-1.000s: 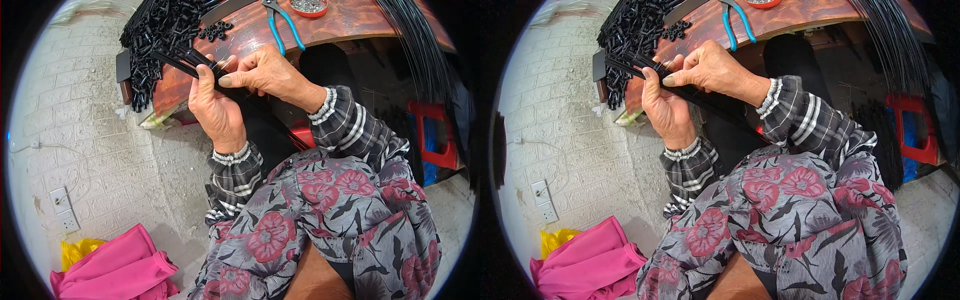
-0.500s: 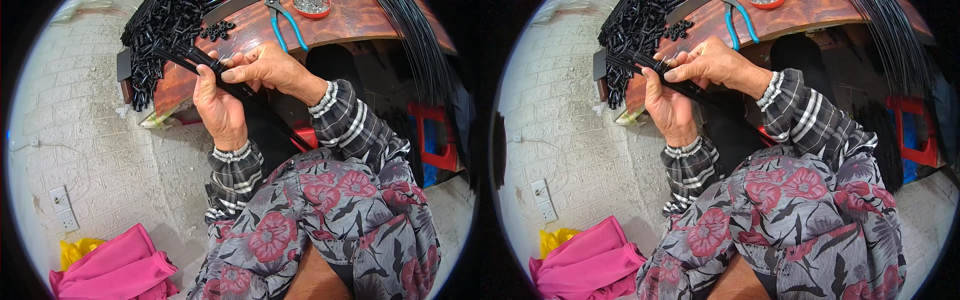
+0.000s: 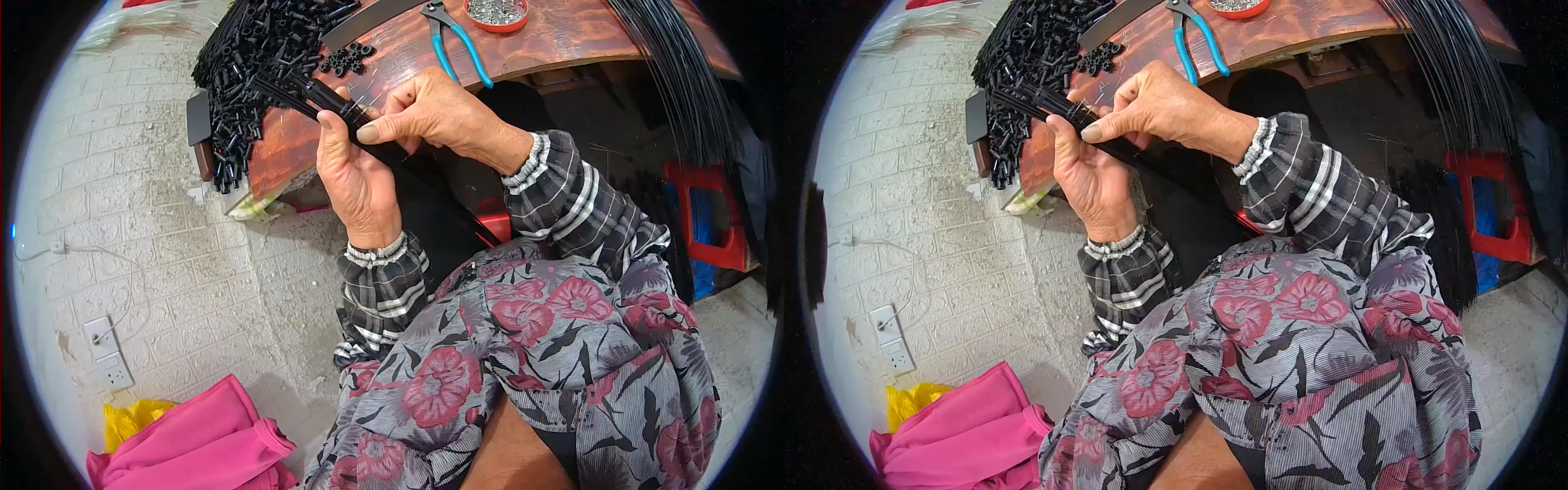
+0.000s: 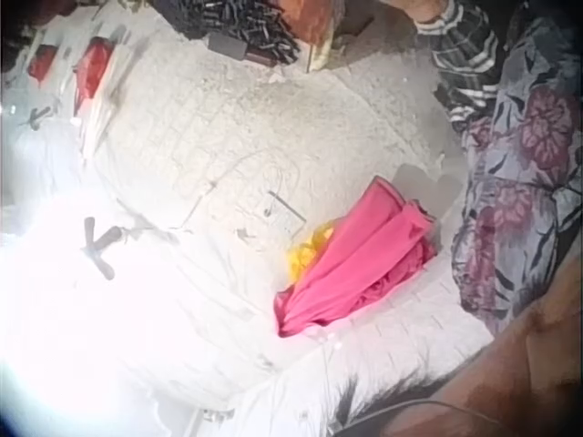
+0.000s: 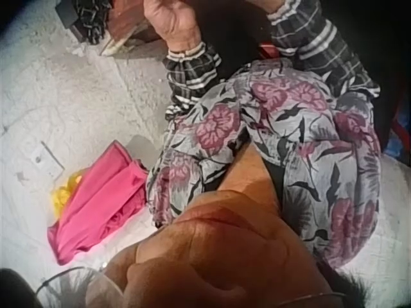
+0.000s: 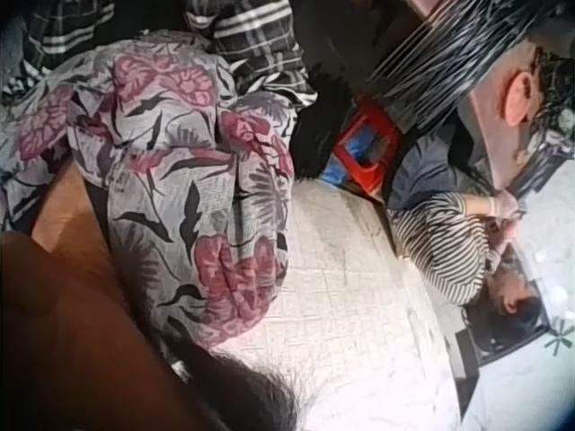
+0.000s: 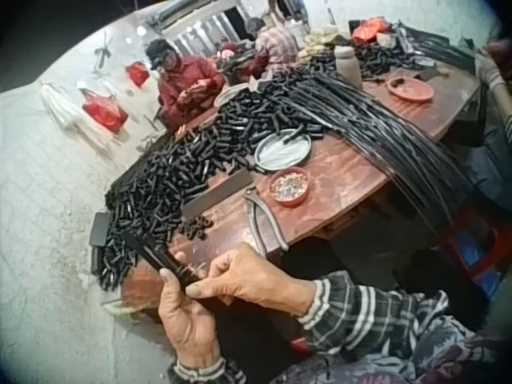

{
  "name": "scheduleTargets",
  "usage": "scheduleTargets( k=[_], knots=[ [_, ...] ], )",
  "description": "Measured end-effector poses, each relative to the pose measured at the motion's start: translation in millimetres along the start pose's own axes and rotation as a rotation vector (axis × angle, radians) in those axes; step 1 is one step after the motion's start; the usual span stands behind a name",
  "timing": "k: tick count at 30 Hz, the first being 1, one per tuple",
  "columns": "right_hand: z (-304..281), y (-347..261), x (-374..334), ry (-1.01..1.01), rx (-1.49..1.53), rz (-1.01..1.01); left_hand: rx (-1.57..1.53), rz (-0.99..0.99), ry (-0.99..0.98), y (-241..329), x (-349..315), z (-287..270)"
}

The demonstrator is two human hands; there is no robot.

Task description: Assembling plastic components onto bundles of thin rods or wires at a manufacturing workstation.

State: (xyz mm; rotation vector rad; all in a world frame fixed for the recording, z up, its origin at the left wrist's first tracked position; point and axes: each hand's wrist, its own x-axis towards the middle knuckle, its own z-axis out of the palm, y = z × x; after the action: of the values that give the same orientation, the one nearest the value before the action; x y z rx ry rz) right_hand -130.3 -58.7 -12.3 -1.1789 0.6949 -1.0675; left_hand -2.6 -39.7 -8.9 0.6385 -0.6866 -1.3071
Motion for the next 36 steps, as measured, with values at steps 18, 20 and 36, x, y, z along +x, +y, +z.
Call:
scheduleTargets(
  k=[18,20,36],
  knots=[
    [-2,7,8,-0.024,0.095,0.117,-0.045,-0.044,0.007,5,-7,5],
    [-1,8,10,-0.03,0.083,0.125,-0.064,-0.048,-0.051,5,-8,6],
    [-1,6,9,-0.019,0.075,0.089,-0.111,-0.057,-0.091,4,-5,2]
  ],
)
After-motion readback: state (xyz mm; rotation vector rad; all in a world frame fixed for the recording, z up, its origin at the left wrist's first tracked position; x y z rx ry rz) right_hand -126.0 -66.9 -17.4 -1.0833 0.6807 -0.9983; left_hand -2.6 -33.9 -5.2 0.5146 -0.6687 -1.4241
